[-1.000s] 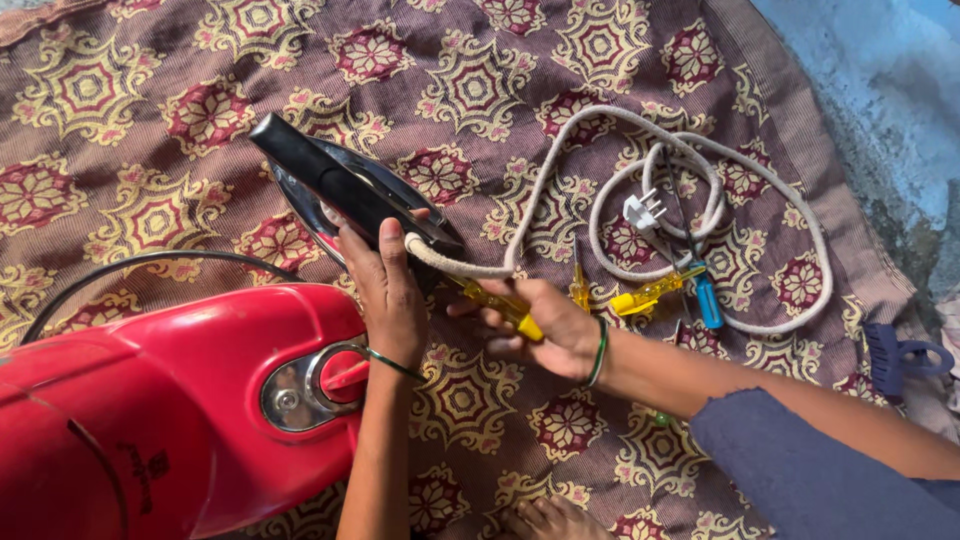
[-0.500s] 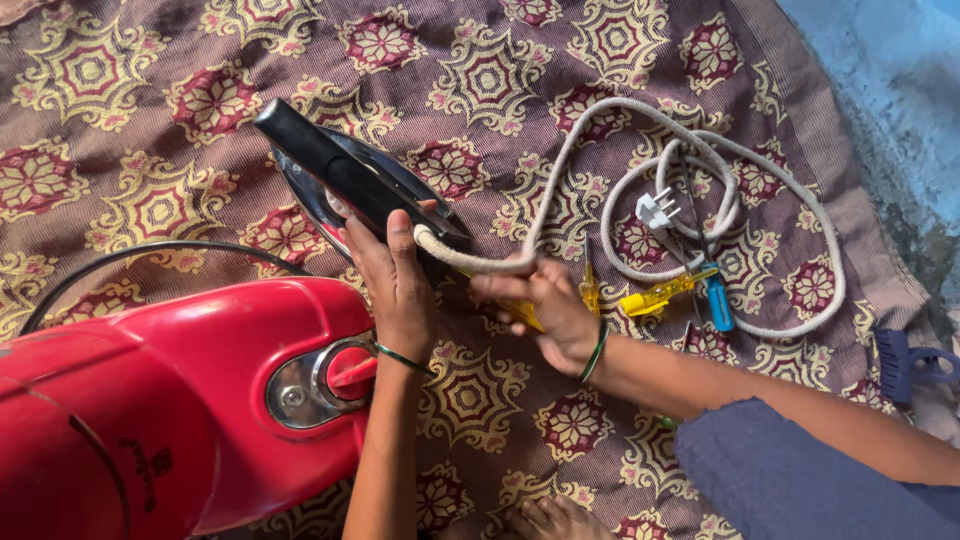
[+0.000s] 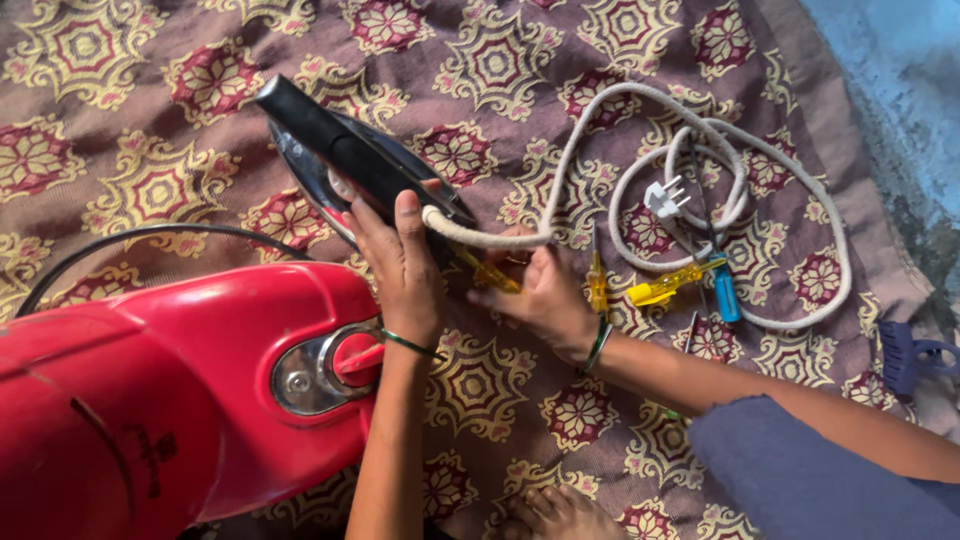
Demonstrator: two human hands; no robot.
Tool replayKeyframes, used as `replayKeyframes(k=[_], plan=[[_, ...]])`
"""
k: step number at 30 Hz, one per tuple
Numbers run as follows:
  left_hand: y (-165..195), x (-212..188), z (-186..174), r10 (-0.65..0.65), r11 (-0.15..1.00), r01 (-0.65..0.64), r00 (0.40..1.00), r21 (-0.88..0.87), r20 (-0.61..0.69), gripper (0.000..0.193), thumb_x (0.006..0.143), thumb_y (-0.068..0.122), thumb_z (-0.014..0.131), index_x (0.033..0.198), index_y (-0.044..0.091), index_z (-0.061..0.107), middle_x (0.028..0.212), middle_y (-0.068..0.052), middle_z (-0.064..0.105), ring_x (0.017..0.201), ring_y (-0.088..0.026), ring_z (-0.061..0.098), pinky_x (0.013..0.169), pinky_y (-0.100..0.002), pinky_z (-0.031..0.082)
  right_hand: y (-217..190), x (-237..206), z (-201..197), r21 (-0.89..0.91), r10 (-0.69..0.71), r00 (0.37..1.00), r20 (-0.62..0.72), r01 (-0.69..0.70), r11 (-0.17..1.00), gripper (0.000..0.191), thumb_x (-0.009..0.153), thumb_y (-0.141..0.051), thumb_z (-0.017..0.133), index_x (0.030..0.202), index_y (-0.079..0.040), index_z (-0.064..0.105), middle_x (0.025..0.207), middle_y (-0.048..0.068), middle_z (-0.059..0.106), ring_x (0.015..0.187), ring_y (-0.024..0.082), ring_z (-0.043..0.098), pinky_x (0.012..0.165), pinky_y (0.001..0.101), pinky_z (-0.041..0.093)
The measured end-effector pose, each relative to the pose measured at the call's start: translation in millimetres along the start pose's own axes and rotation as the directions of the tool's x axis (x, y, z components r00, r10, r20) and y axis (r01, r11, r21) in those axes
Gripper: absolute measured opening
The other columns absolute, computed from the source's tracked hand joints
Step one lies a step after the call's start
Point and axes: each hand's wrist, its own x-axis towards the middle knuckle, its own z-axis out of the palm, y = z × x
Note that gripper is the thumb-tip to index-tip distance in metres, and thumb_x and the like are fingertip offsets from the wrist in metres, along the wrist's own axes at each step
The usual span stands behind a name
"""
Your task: The person sits on a floor mat and uses screwdrivers to unscrew and open the base of an electric clothes iron, manipulating the power cord and internal parts of the appliance across the episode.
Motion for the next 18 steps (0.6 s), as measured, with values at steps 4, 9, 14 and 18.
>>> replayKeyframes(k=[4,9,14,18], plan=[[-3,-2,2,-0.018,1.000,0.019,1.000,-0.010,0.016,0.065,0.112,0.047,0.032,0.144,-0.008,0.044,0.137,-0.017,0.067,0.149,-0.040,0.034,0.130,-0.050,0.000,-7,0,-5,0.211,0.539,0.836,-0.102,-0.511,0.833,0.035,0.088,-0.019,0.075,0.116,-0.001,0.064,0.090,0.004,0.070,0.065,0.006,0.061,0.055,0.0210,0.051],[-3,-1,3,0.009,1.000,-0.009,1.000,-0.010,-0.016,0.072,0.113,0.049,0.033,0.153,-0.011,0.031,0.146,-0.019,0.060,0.154,-0.043,0.021,0.128,-0.051,-0.001,-18,3,-13,0.597,0.658,0.674,0.336,-0.693,0.405,0.048,0.103,-0.037,0.067,0.122,0.007,0.069,0.077,0.000,0.062,0.054,0.002,0.049,0.048,0.0191,0.043],[0,-2,2,-0.067,0.998,0.067,0.998,0.003,0.008,0.068,0.112,0.050,0.032,0.147,-0.006,0.050,0.159,-0.024,0.043,0.155,-0.044,0.015,0.128,-0.050,0.001,-18,1,-7,0.090,0.622,0.781,0.044,-0.624,0.776,0.039,0.100,-0.026,0.070,0.122,0.005,0.063,0.091,0.014,0.068,0.056,0.010,0.049,0.046,0.0240,0.037],[-6,-3,1,-0.046,0.997,0.049,0.998,-0.058,0.052,0.066,0.110,0.047,0.035,0.148,-0.006,0.046,0.155,-0.023,0.052,0.158,-0.044,0.020,0.131,-0.049,-0.004,-23,-3,-5,-0.386,-0.012,0.993,0.119,0.058,0.921,0.046,0.094,-0.012,0.077,0.132,0.002,0.055,0.121,0.017,0.069,0.107,0.019,0.070,0.094,0.0281,0.058]])
